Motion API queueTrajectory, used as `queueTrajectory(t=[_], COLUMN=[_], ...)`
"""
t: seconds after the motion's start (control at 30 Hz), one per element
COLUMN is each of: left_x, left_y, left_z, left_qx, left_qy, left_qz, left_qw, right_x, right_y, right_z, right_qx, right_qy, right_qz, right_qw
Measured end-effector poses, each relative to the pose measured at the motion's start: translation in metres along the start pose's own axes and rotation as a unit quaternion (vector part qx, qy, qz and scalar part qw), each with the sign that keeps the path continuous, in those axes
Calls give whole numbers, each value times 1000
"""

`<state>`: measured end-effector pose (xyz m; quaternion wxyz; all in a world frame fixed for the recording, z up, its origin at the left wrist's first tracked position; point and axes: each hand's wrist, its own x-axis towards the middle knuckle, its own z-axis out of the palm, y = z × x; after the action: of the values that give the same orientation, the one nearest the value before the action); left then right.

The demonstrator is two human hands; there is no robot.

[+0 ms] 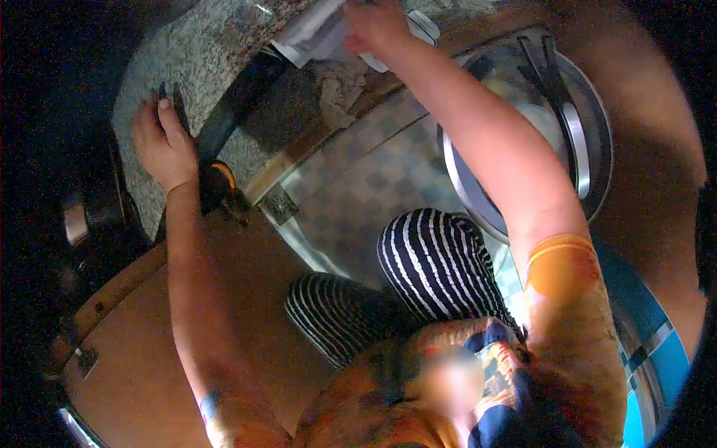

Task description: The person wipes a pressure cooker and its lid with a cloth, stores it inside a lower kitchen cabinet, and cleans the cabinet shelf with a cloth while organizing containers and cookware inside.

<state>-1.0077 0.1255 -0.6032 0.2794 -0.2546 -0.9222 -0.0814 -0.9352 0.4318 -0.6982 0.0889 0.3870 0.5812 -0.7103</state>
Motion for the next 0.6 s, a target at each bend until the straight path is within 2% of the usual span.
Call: queueTrajectory(t=[0.1, 0.23, 0.27, 0.37, 0.6], left_x=[16, 31, -14, -12, -15], left_y=[14, 31, 49, 53, 82], left_z=[-9, -28, -46, -51, -78], left_qx=[-21, -65, -94, -78, -169], left_qy=[-7, -20, -8, 7, -10], left_qz=[-10, -28, 2, -3, -26], left_qw=[1000, 997, 996, 997, 985], right_x=[3, 4, -24, -23, -21], right_y=[-39, -35, -14, -16, -15], right_z=[0, 8, -12, -10, -8], right_qx=[66, 37, 55, 47, 29], right_qy=[2, 16, 37, 41, 49], right_qz=[-102, -143, -169, -187, -210], right_qw=[993, 989, 983, 980, 976])
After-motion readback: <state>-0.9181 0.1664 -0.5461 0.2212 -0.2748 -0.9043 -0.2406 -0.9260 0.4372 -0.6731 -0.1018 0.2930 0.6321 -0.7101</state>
